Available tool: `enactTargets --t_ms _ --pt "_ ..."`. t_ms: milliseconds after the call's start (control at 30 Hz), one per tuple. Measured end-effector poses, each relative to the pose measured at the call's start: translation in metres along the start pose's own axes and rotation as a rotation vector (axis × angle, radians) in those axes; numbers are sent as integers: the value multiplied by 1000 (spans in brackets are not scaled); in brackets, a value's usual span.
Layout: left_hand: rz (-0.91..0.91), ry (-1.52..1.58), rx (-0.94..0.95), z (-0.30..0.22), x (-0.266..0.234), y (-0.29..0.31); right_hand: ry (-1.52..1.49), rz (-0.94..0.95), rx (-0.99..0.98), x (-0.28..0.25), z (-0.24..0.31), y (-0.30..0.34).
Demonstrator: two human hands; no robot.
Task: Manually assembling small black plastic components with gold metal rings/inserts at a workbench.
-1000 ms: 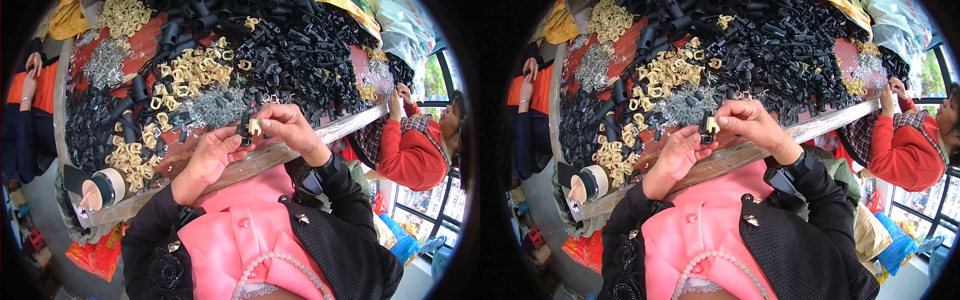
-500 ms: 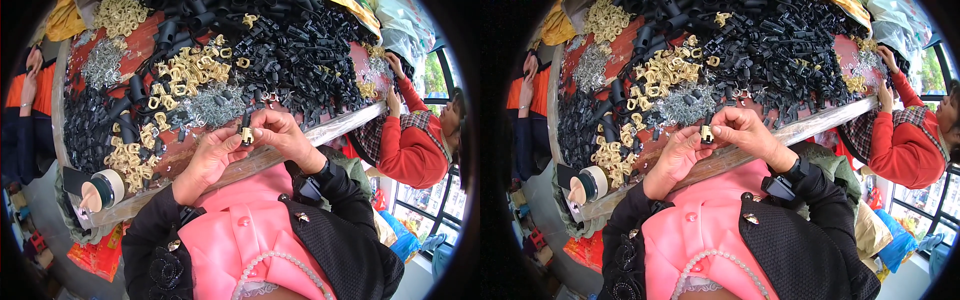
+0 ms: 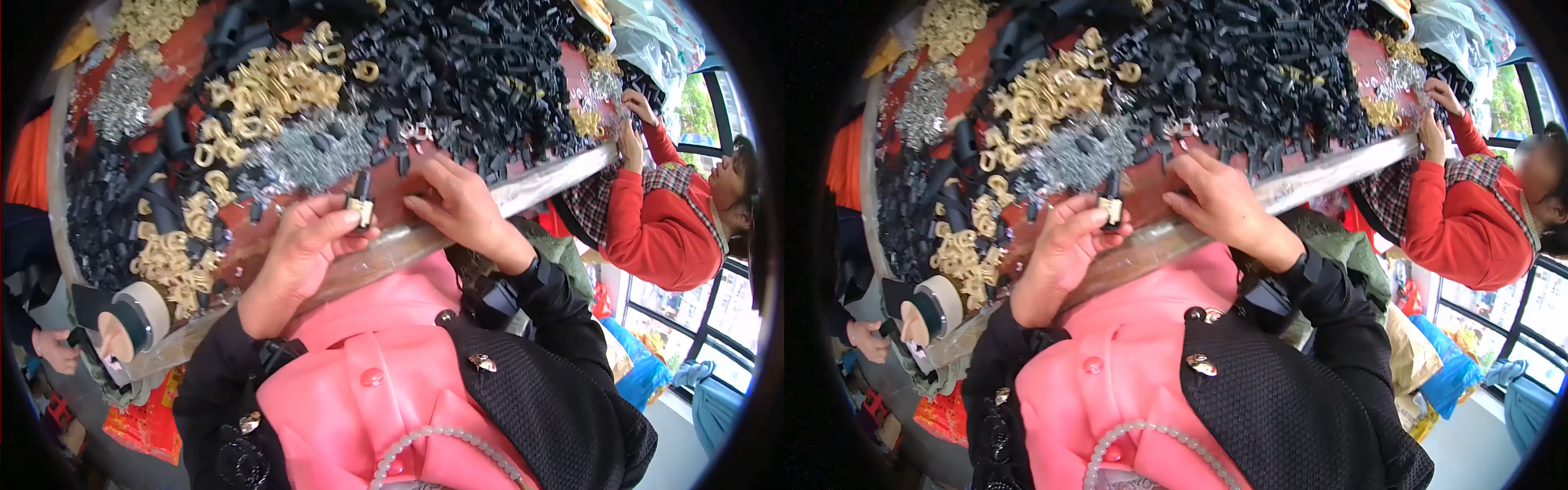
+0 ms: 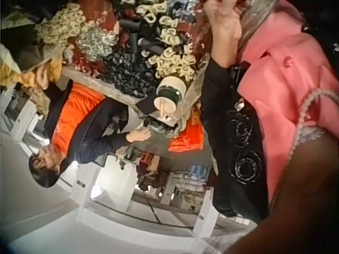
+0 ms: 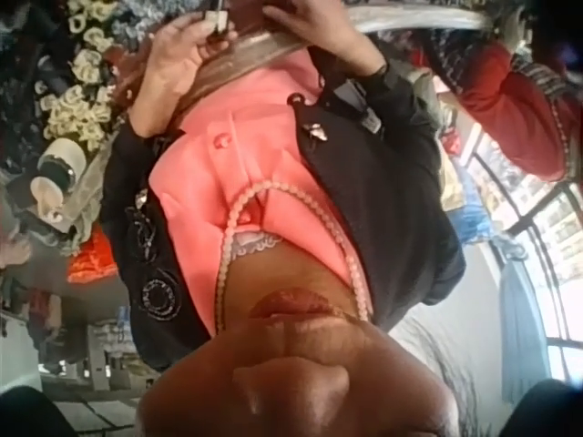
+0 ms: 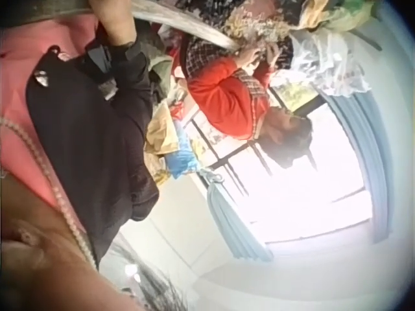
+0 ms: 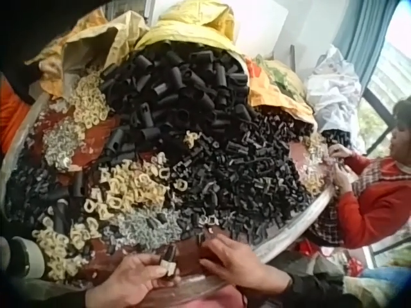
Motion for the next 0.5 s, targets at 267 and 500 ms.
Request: enactTargets --t_ms 267,500 --pt "-60 -6 13 2 -5 -2 183 109 -99 19 -3 8" --pt "-80 42 21 5 -4 -4 255 39 -127 18 -3 11"
Point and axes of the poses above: each hand's wrist, its own y-axis away from the middle knuckle, its own x-axis out of the palm, z = x × y, the point moved 9 cm from there along -y, towards the middle knuckle, and after that the axes turned 4 degrees about -z, right-handed, at the moved point
